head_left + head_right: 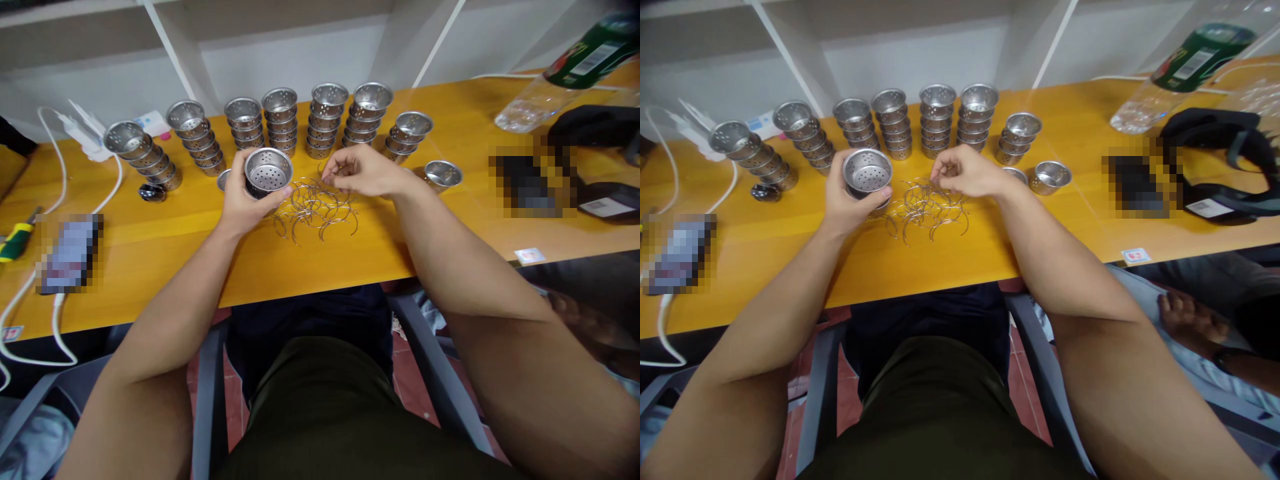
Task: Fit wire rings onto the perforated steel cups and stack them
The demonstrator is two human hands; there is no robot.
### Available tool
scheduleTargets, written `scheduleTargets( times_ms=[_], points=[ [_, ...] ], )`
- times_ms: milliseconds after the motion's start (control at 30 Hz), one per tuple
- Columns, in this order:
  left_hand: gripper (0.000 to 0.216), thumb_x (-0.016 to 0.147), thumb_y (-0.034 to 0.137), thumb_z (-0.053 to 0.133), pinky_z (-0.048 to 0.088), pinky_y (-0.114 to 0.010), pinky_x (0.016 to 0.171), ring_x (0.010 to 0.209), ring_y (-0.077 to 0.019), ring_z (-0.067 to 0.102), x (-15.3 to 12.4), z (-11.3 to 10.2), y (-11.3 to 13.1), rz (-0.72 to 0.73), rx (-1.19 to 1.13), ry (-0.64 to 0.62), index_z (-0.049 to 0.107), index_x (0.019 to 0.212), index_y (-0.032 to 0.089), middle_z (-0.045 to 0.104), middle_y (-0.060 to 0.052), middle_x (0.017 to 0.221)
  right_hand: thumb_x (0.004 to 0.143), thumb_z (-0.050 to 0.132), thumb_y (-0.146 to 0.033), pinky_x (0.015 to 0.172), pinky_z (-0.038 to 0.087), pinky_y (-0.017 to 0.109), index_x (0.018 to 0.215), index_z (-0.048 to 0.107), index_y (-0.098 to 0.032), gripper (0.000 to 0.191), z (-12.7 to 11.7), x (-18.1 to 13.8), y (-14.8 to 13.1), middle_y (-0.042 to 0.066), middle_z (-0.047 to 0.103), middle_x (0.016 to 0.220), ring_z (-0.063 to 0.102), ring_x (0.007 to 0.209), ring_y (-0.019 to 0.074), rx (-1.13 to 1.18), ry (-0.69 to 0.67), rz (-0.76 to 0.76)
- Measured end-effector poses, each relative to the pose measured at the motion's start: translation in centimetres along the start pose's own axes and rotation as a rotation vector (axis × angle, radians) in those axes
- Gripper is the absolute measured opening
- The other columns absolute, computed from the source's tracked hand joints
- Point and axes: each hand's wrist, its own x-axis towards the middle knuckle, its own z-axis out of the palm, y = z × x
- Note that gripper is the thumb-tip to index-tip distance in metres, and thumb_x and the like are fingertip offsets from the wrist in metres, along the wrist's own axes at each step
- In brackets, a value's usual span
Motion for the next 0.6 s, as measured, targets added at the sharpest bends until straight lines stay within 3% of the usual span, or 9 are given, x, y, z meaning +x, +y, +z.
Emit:
scheduleTargets(
  times_ms=[167, 300, 467, 600],
  points=[
    [0.100, 0.084, 0.093, 0.103, 0.072, -0.057, 0.121, 0.136, -0.0393, 0.082, -0.2, 0.4, 1.1, -0.064, -0.017, -0.013, 0.067, 0.153, 0.030, 0.080, -0.013, 0.143, 0.104, 0.092, -0.037, 0.059, 0.036, 0.034, 0.113, 0.082, -0.022, 0.020, 1.0, 0.1, -4.0, -0.002, 0.064, 0.078, 0.041, 0.062, 0.0113, 0.099, 0.091, -0.200],
    [0.101, 0.080, 0.095, 0.106, 0.071, -0.061, 0.122, 0.133, -0.0397, 0.083, -0.4, 0.7, 1.3, -0.076, -0.013, -0.036, 0.069, 0.148, 0.028, 0.080, -0.012, 0.138, 0.111, 0.086, -0.032, 0.068, 0.043, 0.036, 0.113, 0.081, -0.025, 0.009, 3.6, 1.1, -6.8, -0.002, 0.057, 0.075, 0.046, 0.068, 0.0153, -0.101, 0.161, -0.293],
    [0.101, 0.079, 0.098, 0.105, 0.069, -0.062, 0.124, 0.130, -0.0386, 0.083, -0.3, 1.0, 1.1, -0.043, -0.009, -0.038, 0.070, 0.144, 0.029, 0.079, -0.009, 0.133, 0.112, 0.082, -0.027, 0.081, 0.054, 0.038, 0.115, 0.076, -0.026, 0.007, 7.1, 1.9, -6.7, -0.002, 0.058, 0.077, 0.057, 0.077, 0.0213, -0.306, 0.289, -0.257],
    [0.097, 0.083, 0.097, 0.103, 0.069, -0.062, 0.126, 0.128, -0.0372, 0.084, -0.4, 1.1, 1.2, -0.037, 0.003, -0.023, 0.071, 0.145, 0.029, 0.080, -0.009, 0.132, 0.115, 0.079, -0.029, 0.087, 0.058, 0.041, 0.120, 0.076, -0.027, 0.006, 7.6, 1.9, -5.7, -0.002, 0.058, 0.079, 0.058, 0.078, 0.0229, -0.317, 0.335, -0.244]
  ],
)
